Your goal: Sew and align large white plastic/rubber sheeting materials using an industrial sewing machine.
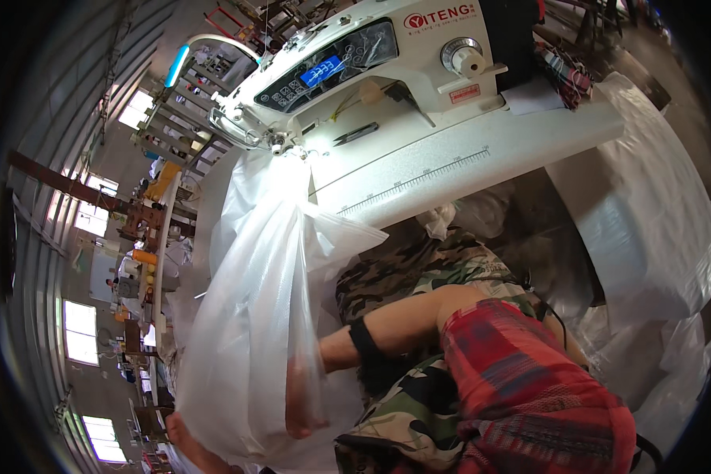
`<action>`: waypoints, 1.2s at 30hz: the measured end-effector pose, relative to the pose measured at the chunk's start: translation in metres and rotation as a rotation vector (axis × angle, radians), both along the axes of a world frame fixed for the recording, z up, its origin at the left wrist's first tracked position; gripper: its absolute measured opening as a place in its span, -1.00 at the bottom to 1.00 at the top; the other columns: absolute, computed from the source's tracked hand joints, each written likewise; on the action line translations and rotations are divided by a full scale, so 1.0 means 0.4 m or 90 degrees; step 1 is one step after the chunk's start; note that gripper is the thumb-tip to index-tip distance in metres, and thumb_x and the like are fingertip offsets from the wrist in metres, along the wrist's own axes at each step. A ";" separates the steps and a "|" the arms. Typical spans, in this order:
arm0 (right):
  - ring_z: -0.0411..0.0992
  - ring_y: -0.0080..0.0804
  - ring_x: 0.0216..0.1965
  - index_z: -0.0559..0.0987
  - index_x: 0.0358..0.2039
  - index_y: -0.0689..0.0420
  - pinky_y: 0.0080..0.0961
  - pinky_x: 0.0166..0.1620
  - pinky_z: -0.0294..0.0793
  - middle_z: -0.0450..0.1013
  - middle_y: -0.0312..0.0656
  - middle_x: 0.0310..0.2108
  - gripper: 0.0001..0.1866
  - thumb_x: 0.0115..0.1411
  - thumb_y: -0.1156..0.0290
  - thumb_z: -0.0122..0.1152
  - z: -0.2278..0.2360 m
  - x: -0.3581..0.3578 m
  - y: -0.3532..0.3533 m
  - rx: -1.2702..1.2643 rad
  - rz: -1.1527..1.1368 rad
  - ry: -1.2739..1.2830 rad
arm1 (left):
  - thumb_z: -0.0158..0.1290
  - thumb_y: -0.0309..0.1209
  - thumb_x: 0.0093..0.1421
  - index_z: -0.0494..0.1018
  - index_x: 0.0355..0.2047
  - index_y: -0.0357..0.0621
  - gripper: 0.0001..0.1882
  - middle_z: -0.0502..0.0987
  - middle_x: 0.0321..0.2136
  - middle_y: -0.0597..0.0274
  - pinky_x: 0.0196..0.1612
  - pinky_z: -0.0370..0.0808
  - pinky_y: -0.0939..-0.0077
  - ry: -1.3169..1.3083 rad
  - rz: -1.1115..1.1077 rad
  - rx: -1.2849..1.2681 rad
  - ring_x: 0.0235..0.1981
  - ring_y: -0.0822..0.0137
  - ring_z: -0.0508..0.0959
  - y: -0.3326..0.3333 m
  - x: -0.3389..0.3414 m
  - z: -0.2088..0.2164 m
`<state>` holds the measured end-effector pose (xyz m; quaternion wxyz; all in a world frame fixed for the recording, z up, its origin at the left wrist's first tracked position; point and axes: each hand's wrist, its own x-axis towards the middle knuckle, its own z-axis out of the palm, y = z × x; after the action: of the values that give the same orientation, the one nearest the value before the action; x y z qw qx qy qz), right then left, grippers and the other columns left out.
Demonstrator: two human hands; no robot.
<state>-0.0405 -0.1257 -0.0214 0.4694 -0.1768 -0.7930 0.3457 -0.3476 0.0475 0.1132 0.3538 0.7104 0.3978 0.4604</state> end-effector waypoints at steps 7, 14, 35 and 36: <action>0.48 -0.34 -0.04 0.50 0.05 0.17 -0.37 0.05 0.46 0.52 -0.10 -0.08 -0.57 0.31 0.14 0.07 -0.204 0.074 -0.100 -0.684 0.052 0.058 | 0.08 -0.39 0.13 0.55 -0.43 -0.30 -0.81 0.54 -0.57 0.15 -0.38 0.47 0.38 0.631 -0.121 0.028 -0.53 0.31 0.52 0.195 -0.011 -0.401; 0.46 -0.60 -0.41 0.52 -0.24 0.25 -0.60 -0.30 0.49 0.52 -0.23 -0.42 -0.84 0.29 0.44 0.02 -0.218 0.259 -0.339 -0.396 -0.815 0.432 | -0.06 -0.48 0.23 0.50 -0.23 -0.27 -0.82 0.53 -0.34 -0.05 -0.22 0.46 0.14 0.643 -0.019 0.388 -0.28 -0.05 0.54 0.014 0.230 -0.277; 0.47 -0.29 -0.42 0.57 -0.37 0.28 -0.35 -0.30 0.43 0.49 -0.02 -0.51 -0.72 0.14 0.28 0.14 -0.061 0.052 -0.276 -0.396 -0.503 0.225 | 0.24 -0.33 0.14 0.51 -0.20 -0.33 -0.67 0.57 -0.43 0.13 -0.33 0.50 0.48 0.271 -0.582 0.154 -0.43 0.26 0.59 -0.391 0.556 -0.174; 0.49 -0.16 -0.41 0.55 -0.36 0.27 -0.29 -0.28 0.43 0.48 0.05 -0.49 -0.73 0.14 0.29 0.10 -0.036 0.026 -0.284 -0.340 -0.535 0.200 | 0.24 -0.33 0.14 0.51 -0.20 -0.33 -0.67 0.57 -0.43 0.13 -0.33 0.50 0.48 0.268 -0.584 0.156 -0.43 0.26 0.59 -0.384 0.550 -0.185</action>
<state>-0.0302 -0.2394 -0.0356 0.6198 -0.5392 -0.4579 0.3398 -0.1276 -0.1062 0.0392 0.3460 0.9250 0.0517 0.1486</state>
